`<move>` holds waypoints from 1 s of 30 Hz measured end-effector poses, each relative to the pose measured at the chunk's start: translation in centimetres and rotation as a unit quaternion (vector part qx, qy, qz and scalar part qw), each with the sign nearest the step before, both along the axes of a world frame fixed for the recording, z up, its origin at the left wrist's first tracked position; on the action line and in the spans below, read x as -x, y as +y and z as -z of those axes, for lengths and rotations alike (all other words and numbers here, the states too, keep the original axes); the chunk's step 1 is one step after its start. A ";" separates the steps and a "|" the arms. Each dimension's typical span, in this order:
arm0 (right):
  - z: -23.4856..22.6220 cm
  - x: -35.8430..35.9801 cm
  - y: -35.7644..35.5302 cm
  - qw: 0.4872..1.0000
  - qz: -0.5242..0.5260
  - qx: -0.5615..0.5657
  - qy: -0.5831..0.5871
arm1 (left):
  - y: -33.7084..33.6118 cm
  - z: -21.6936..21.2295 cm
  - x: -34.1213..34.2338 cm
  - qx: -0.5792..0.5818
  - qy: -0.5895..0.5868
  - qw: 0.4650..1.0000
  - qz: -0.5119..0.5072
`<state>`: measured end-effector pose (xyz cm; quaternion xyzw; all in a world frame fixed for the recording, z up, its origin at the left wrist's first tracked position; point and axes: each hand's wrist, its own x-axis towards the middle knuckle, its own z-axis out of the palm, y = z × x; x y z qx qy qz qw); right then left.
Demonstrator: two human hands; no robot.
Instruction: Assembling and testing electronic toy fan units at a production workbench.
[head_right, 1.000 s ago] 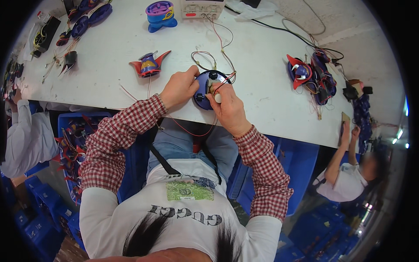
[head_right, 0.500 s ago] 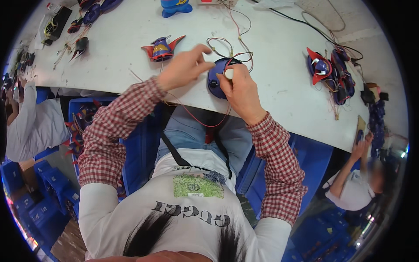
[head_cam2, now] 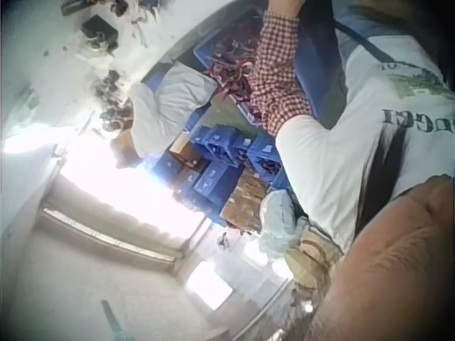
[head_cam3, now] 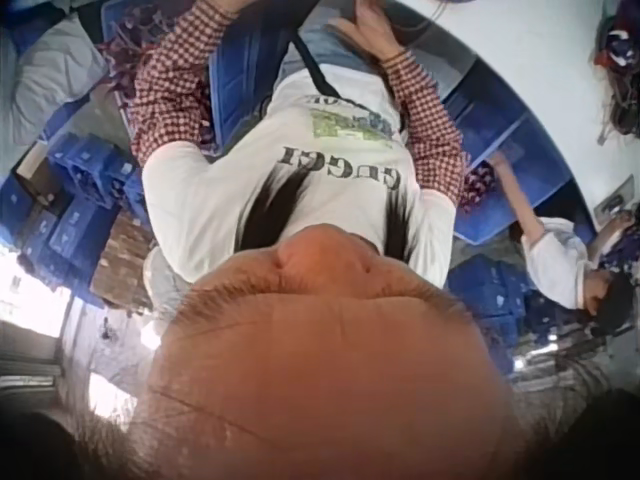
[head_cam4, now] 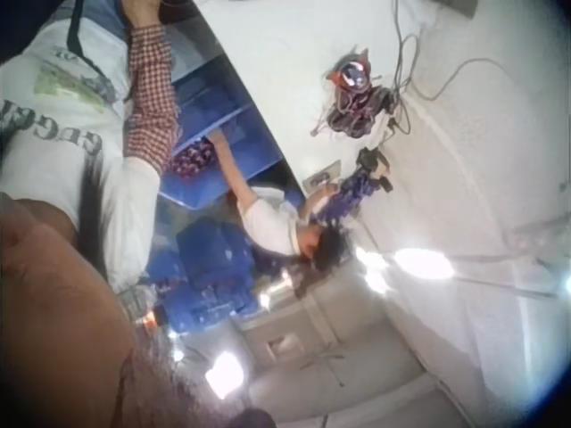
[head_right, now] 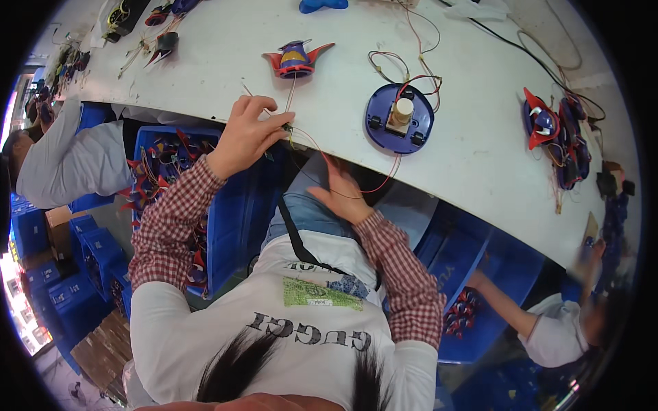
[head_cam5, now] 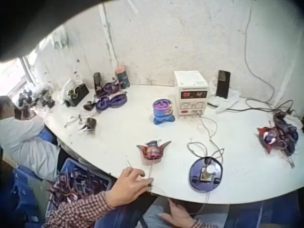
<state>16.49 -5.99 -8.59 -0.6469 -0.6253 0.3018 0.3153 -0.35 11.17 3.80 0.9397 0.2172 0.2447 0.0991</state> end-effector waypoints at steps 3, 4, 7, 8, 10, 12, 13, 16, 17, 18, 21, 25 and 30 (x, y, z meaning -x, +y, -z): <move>3.7 1.8 3.3 0.998 0.000 -0.060 -0.002 | 1.4 0.6 -0.9 -0.014 0.039 0.998 0.047; 4.3 2.2 4.2 0.997 0.010 -0.076 -0.019 | 1.6 0.7 -1.2 0.002 0.036 0.998 0.054; 5.4 3.5 5.6 0.990 0.037 -0.120 -0.063 | 2.1 1.0 -1.5 0.055 0.032 0.995 0.072; 5.5 3.5 5.8 0.990 0.036 -0.119 -0.062 | 2.2 1.1 -1.6 0.056 0.033 0.995 0.071; 5.6 3.5 6.1 0.999 0.002 -0.042 0.027 | 2.3 1.3 -1.8 0.081 0.023 0.995 0.053; 5.6 3.5 6.2 0.992 -0.032 0.036 0.114 | 2.3 1.5 -1.9 0.105 0.012 0.994 0.035; 4.9 3.4 6.3 0.992 -0.035 0.036 0.113 | 2.4 1.7 -1.9 0.105 0.011 0.994 0.032; 1.5 2.5 5.1 0.955 -0.059 0.195 0.215 | 2.4 2.5 -1.8 0.121 -0.005 0.992 0.025; 0.9 2.3 4.5 0.935 -0.065 0.244 0.248 | 2.3 2.5 -1.9 0.124 -0.010 0.992 0.025; 0.7 2.2 3.9 0.935 -0.066 0.245 0.246 | 2.2 2.5 -1.8 0.124 -0.011 0.992 0.023; 0.3 2.1 2.3 0.926 -0.087 0.231 0.284 | 1.9 2.3 -1.4 0.115 -0.027 0.993 0.015; -1.0 2.0 0.4 0.898 -0.045 0.243 0.363 | -0.7 0.6 -0.5 0.027 -0.089 0.995 -0.021; -2.4 0.8 -0.3 0.857 0.019 0.254 0.448 | -7.8 2.6 4.9 0.166 -0.172 0.969 -0.068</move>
